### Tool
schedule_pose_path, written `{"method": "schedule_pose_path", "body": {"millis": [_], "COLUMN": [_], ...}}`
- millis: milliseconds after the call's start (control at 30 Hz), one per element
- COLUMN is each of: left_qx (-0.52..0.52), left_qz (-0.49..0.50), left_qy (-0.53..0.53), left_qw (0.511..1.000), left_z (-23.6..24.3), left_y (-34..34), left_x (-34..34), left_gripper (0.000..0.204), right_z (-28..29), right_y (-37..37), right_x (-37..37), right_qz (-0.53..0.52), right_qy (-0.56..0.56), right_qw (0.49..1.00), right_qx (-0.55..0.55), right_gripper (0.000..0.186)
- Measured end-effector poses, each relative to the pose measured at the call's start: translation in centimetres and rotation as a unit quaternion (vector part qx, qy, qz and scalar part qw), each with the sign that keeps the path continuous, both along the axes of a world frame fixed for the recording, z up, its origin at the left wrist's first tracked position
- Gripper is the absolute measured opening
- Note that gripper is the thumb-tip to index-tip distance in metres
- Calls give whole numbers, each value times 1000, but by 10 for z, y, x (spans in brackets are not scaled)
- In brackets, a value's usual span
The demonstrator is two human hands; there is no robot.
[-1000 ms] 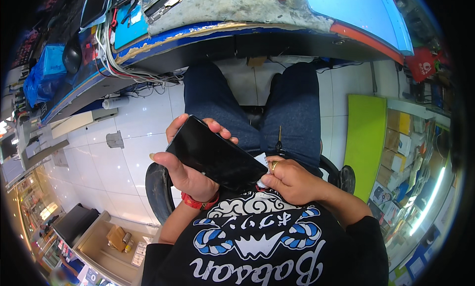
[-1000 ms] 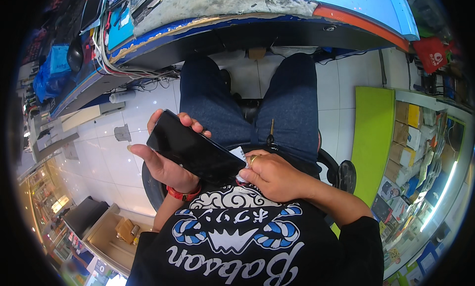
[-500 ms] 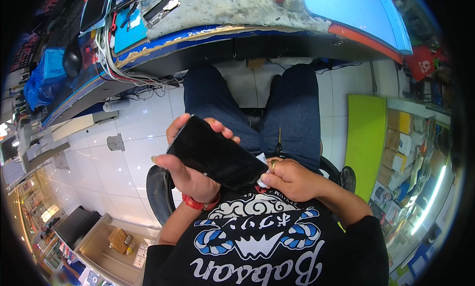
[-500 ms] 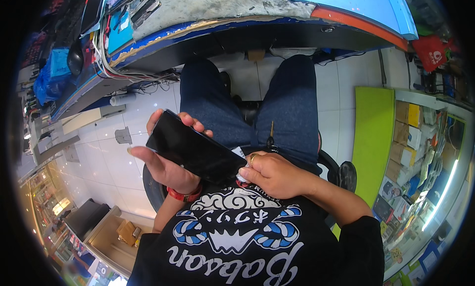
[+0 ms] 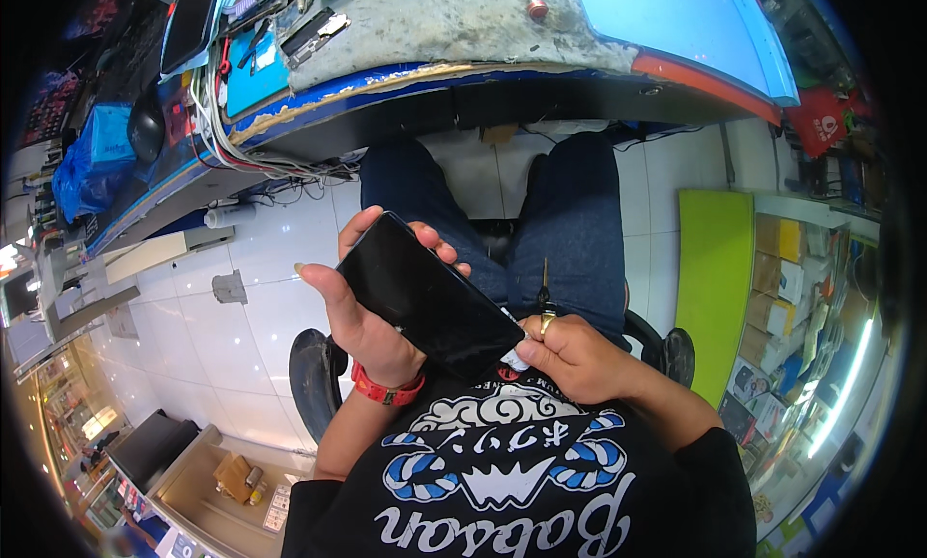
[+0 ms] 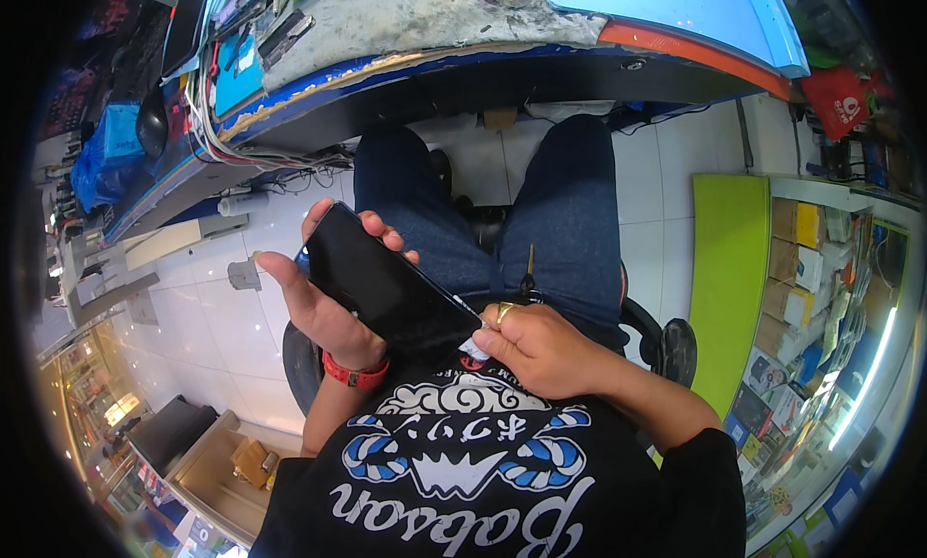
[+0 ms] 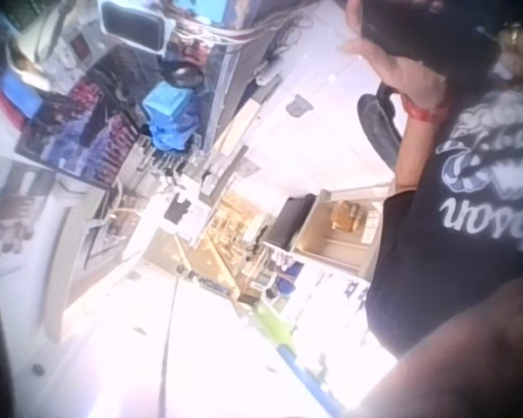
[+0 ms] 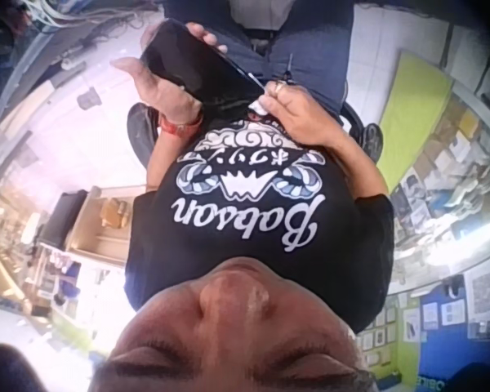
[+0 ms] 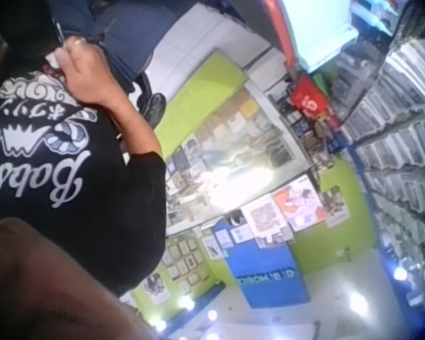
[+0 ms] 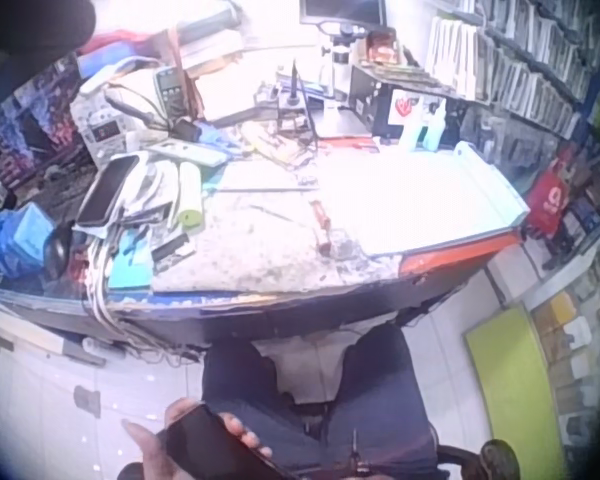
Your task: The person uses a small tool to pry around the edges of a mobile phone screen and back panel, then wipes the internal components with a small cloth.
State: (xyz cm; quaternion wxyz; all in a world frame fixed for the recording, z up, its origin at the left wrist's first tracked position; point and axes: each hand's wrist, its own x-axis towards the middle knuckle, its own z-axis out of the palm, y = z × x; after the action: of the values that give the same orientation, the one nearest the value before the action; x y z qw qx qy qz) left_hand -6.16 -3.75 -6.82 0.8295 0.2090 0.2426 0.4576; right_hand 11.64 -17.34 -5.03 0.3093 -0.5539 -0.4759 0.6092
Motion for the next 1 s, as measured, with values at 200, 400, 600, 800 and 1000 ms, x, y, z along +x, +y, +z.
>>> {"method": "schedule_pose_path", "body": {"millis": [200,400,600,800,1000], "left_qx": [38,74,10,8,56], "left_qz": [18,33,0,-40,45], "left_qy": [-11,-30,-41,-57,-1], "left_qw": [999,996,999,998,997], "left_z": [-2,-7,-11,-15,-2], "left_y": [-7,-9,-3,6,-6], "left_x": [3,7,2,-1,7], "left_gripper": [80,79,77,76,75], "right_z": [-13,-20,-10,-12,-9], "right_y": [-3,-4,4,2,1], "right_x": [-5,-10,-5,-3,-6], "right_qz": [-3,-40,14,54,17], "right_qy": [6,43,16,-13,29], "right_qw": [999,998,999,998,997], "right_qx": [-34,-40,-36,-5,-77], "right_gripper": [33,37,37,36,32]}}
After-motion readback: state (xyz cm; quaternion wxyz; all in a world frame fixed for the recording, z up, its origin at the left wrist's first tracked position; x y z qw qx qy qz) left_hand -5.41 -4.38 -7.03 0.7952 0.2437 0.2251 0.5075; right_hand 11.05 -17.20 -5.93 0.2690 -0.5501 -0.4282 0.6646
